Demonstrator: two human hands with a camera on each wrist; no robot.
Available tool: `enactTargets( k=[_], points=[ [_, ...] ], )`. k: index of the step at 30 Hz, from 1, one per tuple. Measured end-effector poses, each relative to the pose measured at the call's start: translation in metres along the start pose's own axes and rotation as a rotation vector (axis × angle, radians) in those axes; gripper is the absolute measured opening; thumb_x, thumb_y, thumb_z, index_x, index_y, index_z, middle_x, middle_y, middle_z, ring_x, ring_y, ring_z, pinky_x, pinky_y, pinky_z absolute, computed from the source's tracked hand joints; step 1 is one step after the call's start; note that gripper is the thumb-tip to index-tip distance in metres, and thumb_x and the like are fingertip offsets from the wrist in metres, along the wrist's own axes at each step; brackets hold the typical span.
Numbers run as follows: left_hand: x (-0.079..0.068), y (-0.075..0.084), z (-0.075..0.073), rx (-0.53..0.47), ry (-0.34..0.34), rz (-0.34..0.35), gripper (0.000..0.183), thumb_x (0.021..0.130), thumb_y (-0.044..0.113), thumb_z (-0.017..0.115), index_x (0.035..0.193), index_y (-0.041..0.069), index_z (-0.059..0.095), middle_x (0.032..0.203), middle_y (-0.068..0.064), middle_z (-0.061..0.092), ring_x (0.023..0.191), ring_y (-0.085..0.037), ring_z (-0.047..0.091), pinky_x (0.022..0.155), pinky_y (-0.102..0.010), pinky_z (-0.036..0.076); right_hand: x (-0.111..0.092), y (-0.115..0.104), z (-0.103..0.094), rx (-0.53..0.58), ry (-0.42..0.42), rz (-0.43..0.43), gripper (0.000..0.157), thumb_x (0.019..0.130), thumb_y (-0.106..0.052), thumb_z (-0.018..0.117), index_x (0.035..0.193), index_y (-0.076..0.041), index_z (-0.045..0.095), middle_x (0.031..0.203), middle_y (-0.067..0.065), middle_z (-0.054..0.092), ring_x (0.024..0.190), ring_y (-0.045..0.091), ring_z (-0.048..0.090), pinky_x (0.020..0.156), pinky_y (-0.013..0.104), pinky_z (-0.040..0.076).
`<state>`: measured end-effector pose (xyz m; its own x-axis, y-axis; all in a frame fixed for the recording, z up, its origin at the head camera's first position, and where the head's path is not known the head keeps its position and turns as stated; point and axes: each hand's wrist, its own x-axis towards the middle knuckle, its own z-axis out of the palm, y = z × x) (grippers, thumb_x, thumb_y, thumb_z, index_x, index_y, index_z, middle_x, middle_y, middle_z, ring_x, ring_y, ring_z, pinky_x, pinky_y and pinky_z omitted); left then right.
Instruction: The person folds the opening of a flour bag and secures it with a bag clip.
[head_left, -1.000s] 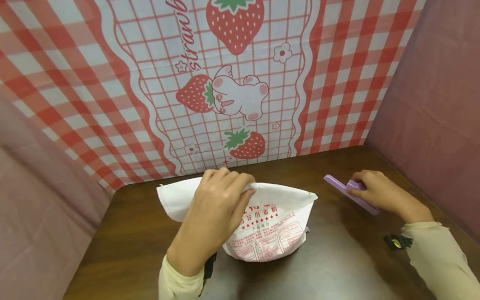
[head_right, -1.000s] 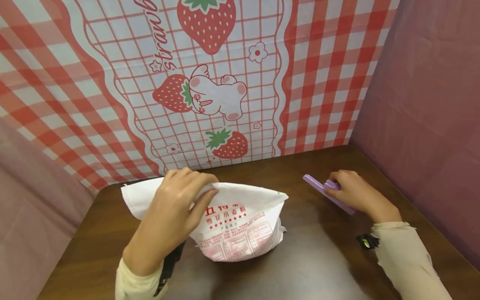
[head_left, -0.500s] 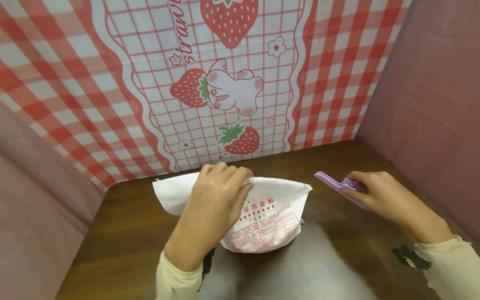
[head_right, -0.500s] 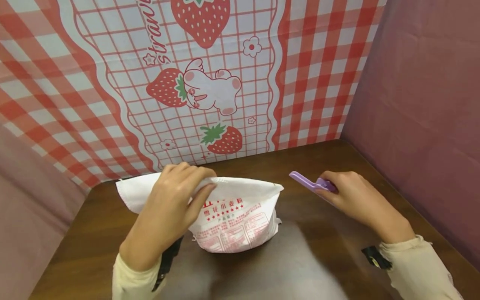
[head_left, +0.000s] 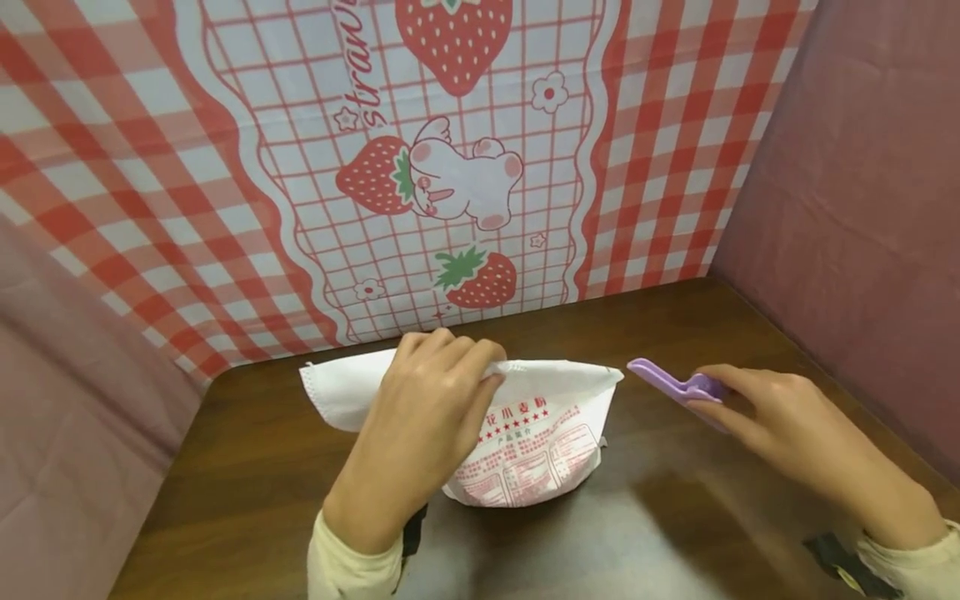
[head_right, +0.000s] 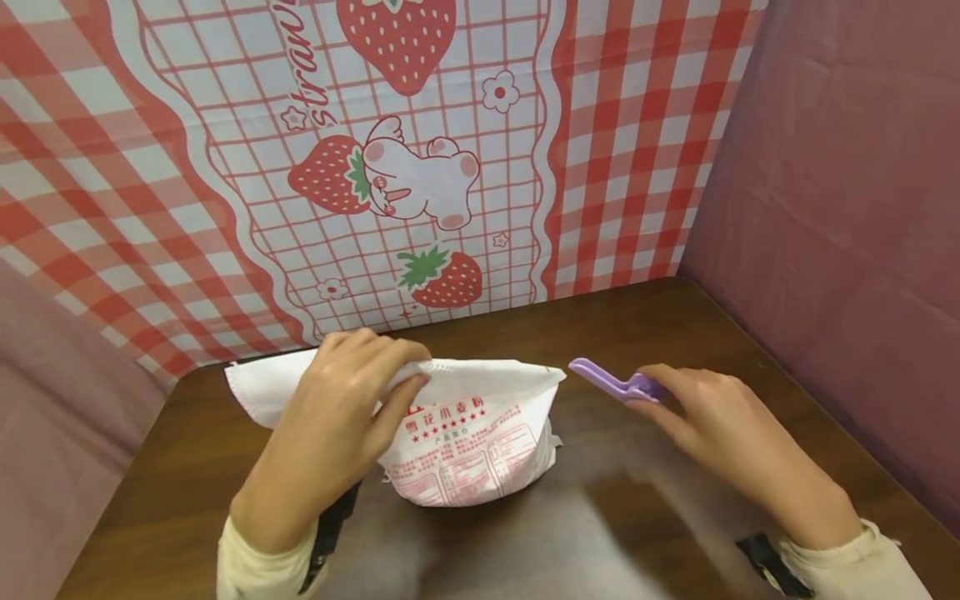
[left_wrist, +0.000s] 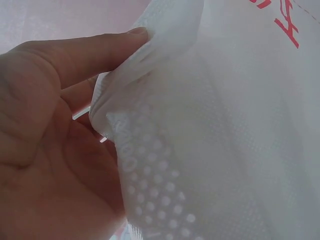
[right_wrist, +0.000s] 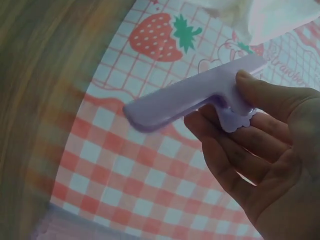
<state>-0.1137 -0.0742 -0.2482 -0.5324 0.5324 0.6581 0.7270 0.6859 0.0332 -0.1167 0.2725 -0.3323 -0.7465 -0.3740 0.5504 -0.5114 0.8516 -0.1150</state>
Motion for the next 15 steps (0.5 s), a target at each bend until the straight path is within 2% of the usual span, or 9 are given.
enactTargets(
  k=[3,5,7,10,15],
  points=[
    [0.0,0.0,0.001,0.015,0.006,0.006,0.008,0.086,0.018,0.057,0.091,0.013,0.062,0.078,0.006,0.061,0.072,-0.012,0.048,0.07,-0.028,0.036,-0.002,-0.004,0.0,0.014,0.026,-0.054,0.038,0.061,-0.009,0.078,0.094,-0.021,0.063,0.077,-0.018,0.057,0.061,-0.003,0.045,0.055,0.011,0.036],
    [0.0,0.0,0.001,0.022,0.008,0.008,0.008,0.086,0.018,0.057,0.092,0.014,0.062,0.078,0.006,0.061,0.073,-0.013,0.048,0.07,-0.028,0.036,-0.003,-0.007,0.0,0.026,0.04,-0.085,0.027,0.071,-0.02,0.074,0.096,-0.021,0.063,0.082,-0.017,0.058,0.065,-0.004,0.046,0.057,0.011,0.037],
    [0.0,0.0,0.001,0.033,0.008,0.012,0.008,0.086,0.018,0.058,0.092,0.014,0.062,0.078,0.006,0.061,0.074,-0.013,0.049,0.07,-0.029,0.036,-0.002,-0.012,-0.001,0.037,0.061,-0.109,0.022,0.081,-0.035,0.064,0.097,-0.02,0.063,0.085,-0.016,0.059,0.069,-0.004,0.049,0.06,0.01,0.039],
    [0.001,0.0,0.0,0.044,0.004,0.011,0.009,0.086,0.018,0.058,0.092,0.014,0.062,0.079,0.005,0.061,0.074,-0.013,0.049,0.07,-0.029,0.036,0.003,-0.021,-0.003,0.054,0.083,-0.155,0.045,0.092,-0.049,0.035,0.101,-0.016,0.063,0.091,-0.012,0.061,0.077,-0.001,0.053,0.068,0.009,0.04],
    [0.001,0.001,0.001,0.033,-0.002,0.007,0.01,0.086,0.018,0.058,0.093,0.013,0.062,0.08,0.005,0.061,0.073,-0.012,0.049,0.07,-0.028,0.036,0.007,-0.039,-0.01,0.066,0.057,-0.19,0.049,0.095,-0.044,0.028,0.108,-0.01,0.061,0.099,-0.005,0.061,0.086,0.004,0.055,0.078,0.009,0.038]
  ],
)
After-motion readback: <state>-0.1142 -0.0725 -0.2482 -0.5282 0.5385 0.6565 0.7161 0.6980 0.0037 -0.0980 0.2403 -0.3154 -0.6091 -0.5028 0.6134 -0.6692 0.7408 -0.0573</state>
